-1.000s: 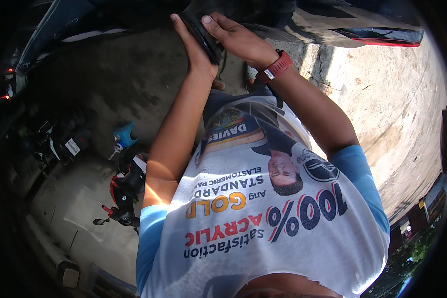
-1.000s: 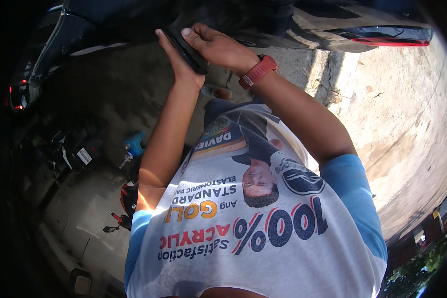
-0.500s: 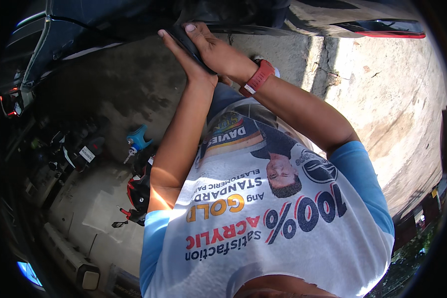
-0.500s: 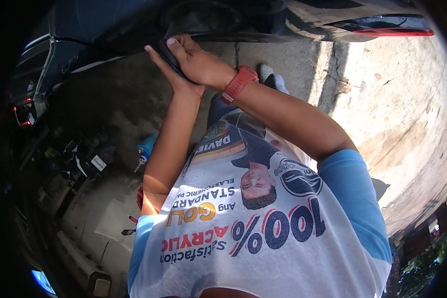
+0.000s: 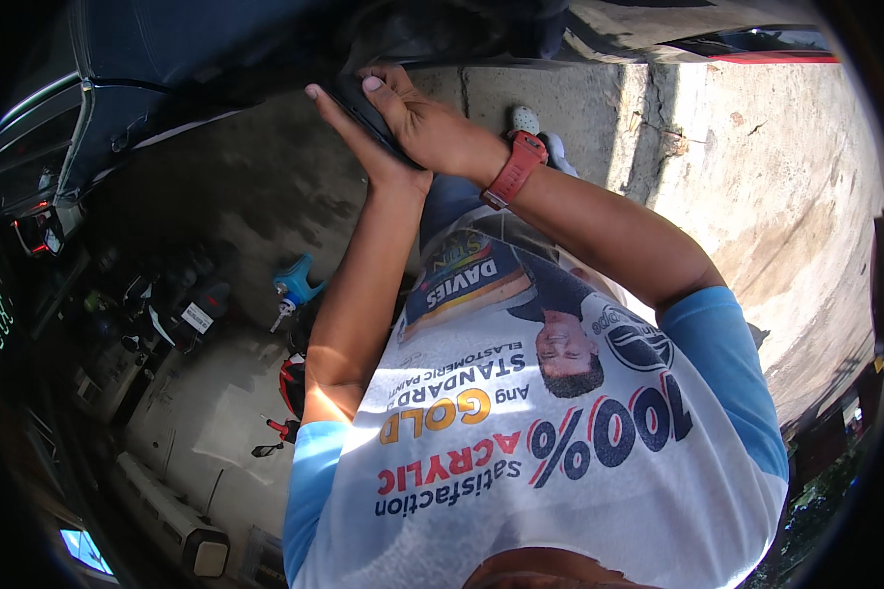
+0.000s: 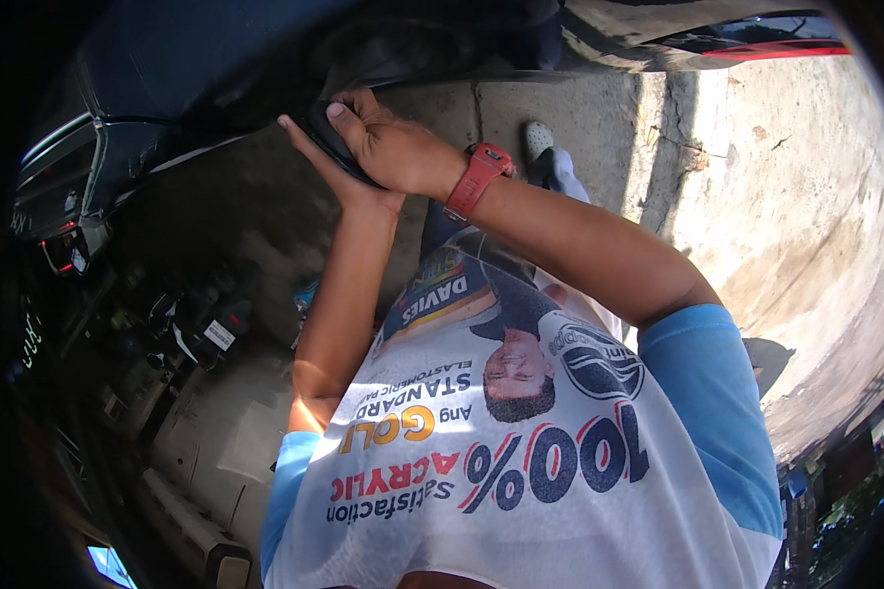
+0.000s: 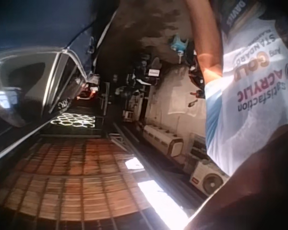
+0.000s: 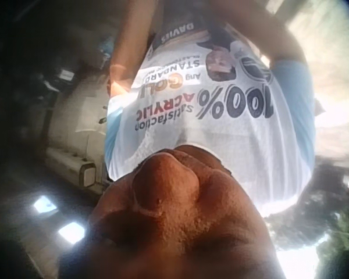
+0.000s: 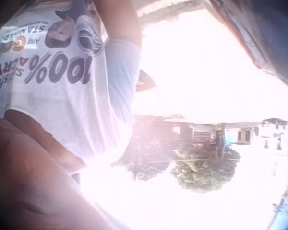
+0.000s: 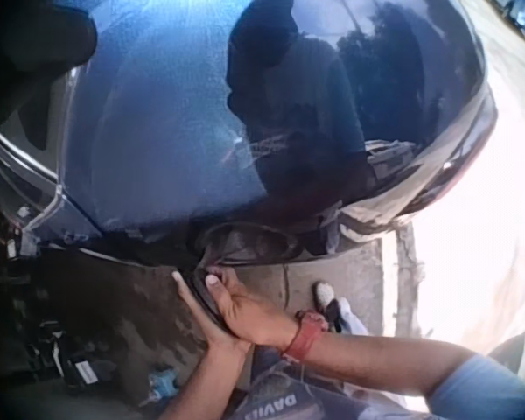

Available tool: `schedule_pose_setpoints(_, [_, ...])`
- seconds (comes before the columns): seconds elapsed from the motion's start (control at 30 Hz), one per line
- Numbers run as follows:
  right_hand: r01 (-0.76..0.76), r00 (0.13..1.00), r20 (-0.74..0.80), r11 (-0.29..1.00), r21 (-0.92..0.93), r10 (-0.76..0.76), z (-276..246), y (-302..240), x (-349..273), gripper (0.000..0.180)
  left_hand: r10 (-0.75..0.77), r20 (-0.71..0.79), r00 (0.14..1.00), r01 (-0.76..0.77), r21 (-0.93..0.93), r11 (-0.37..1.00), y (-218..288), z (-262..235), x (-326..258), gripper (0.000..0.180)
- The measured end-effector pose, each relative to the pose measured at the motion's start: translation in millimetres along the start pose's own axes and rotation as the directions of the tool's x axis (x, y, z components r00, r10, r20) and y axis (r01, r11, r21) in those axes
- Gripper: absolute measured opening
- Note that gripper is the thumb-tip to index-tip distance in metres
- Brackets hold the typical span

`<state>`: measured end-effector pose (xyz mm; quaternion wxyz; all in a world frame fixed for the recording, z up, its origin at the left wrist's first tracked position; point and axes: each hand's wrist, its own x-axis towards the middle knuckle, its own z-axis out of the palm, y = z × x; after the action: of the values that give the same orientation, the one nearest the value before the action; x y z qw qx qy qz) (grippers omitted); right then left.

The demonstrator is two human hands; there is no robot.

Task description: The person removes a fuel filler door from a car, inspects the internal components, and attempts to reassemble the parts. They manipulate the door and a plastic insert, trying to fit them together before placing the assembly back into the fuel filler opening.

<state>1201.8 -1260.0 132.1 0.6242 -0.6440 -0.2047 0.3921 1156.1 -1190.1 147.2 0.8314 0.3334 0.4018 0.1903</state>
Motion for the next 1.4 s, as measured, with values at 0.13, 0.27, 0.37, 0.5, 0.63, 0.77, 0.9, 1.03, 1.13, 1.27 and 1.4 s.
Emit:
schedule_pose_setpoints(0.13, [-0.022,0.999,0.039,1.0,-0.014,0.022,-2.6,-0.3,0.9,0.065,0.016,-0.055,0.998,-0.015,0.016,1.0,1.9,11.7,-5.8,0.069])
schedule_pose_setpoints(0.27, [-0.003,1.0,0.013,1.0,-0.021,0.004,-3.1,-9.5,-2.4,0.065,0.059,-0.113,0.992,-0.06,-0.01,0.998,3.4,27.1,-13.5,0.075])
schedule_pose_setpoints(0.37, [-0.037,0.999,0.008,0.999,-0.007,0.037,-5.4,-18.9,-3.7,0.065,0.076,-0.03,0.997,-0.076,-0.01,0.997,-2.9,6.7,-2.0,0.081])
schedule_pose_setpoints(0.5, [-0.048,0.999,-0.018,0.999,0.025,0.048,-0.3,-9.6,-0.9,0.065,0.07,0.032,0.997,-0.07,0.012,0.997,-7.2,-8.5,0.8,0.081])
schedule_pose_setpoints(0.63, [-0.117,0.993,0.036,0.991,0.069,0.115,-6.5,-17.7,-1.5,0.066,0.058,-0.122,0.991,-0.054,0.035,0.998,-1.6,8.8,-8.1,0.076])
schedule_pose_setpoints(0.77, [-0.092,0.996,0.007,0.992,0.08,0.092,-7.6,-18.3,-0.8,0.066,0.025,-0.097,0.995,-0.031,-0.061,0.998,-2.5,6.9,-14.6,0.081])
schedule_pose_setpoints(0.9, [-0.174,0.983,0.086,0.975,0.141,0.163,-7.0,-11.7,1.8,0.069,-0.025,-0.086,0.996,0.018,-0.079,0.997,3.9,10.6,-18.4,0.075])
schedule_pose_setpoints(1.03, [-0.187,0.977,0.125,0.973,0.137,0.17,-8.2,-13.4,3.1,0.07,0.035,-0.012,0.999,-0.035,-0.008,0.999,-2.2,-1.1,-9.6,0.077])
schedule_pose_setpoints(1.13, [-0.168,0.981,0.11,0.984,0.049,0.162,-5.2,-11.8,2.5,0.07,0.031,-0.05,0.998,-0.033,-0.036,0.999,-4.6,1.9,-9.0,0.076])
schedule_pose_setpoints(1.27, [-0.128,0.991,0.051,0.991,0.028,0.126,-1.8,-14.0,0.2,0.065,0.003,0.026,1.0,-0.003,-0.026,1.0,-7.6,-14.4,-1.2,0.075])
schedule_pose_setpoints(1.4, [-0.108,0.991,-0.071,0.99,0.087,0.115,-6.8,-38.2,-11.1,0.05,0.018,0.077,0.997,-0.017,-0.004,1.0,-6.2,-14.5,1.0,0.074])
